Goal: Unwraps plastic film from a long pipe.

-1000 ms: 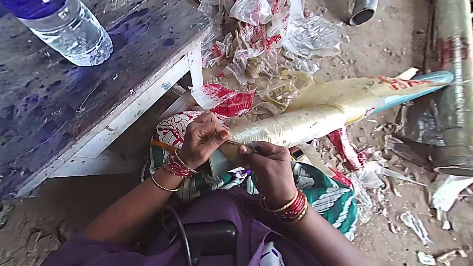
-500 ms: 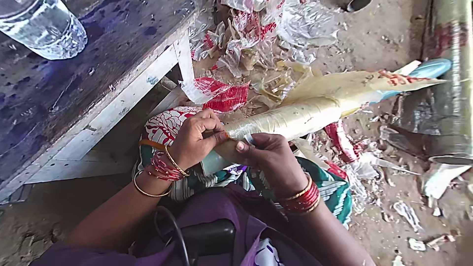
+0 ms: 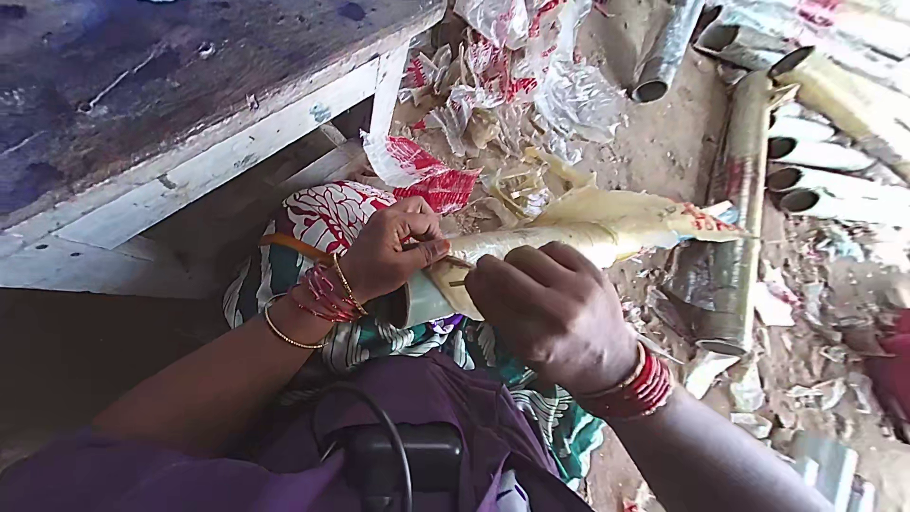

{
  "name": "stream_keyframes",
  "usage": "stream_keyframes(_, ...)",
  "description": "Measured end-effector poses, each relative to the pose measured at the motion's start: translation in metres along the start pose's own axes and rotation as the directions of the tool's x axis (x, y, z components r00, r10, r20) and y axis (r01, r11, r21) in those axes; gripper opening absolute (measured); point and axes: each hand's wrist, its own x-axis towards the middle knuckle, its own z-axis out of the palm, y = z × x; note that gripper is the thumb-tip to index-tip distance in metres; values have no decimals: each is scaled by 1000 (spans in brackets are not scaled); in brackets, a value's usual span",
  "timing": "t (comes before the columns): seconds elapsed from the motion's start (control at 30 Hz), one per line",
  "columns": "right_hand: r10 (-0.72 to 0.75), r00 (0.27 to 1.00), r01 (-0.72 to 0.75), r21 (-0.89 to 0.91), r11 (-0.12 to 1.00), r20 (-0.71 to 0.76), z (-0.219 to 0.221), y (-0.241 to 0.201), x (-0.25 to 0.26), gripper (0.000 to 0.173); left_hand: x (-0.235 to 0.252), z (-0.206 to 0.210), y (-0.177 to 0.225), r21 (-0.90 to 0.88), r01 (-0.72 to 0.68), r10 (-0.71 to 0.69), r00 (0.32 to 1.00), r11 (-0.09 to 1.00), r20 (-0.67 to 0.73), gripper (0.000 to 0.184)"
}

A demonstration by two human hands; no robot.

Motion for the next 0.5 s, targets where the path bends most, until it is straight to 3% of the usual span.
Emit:
stream_keyframes(0.27, -190, 982, 190, -142, 971, 12, 19, 26, 7, 21, 1, -3, -3, -24, -51, 51, 999, 998, -13, 21)
stream_keyframes(0.33, -159, 986, 166, -191, 967, 51, 21, 47, -2, 21, 1, -3, -3, -36, -47, 46, 998, 998, -30, 20)
stream_keyframes(0.4, -39, 993, 63, -235, 970, 107, 15, 72, -14, 20, 0, -2, -1, -35, -48, 48, 998, 998, -27, 20)
stream_keyframes(0.5, 11, 1000, -6, -251, 968, 19, -7, 71, -9, 19, 1, -4, -4, -17, -73, 72, 996, 997, -43, 18)
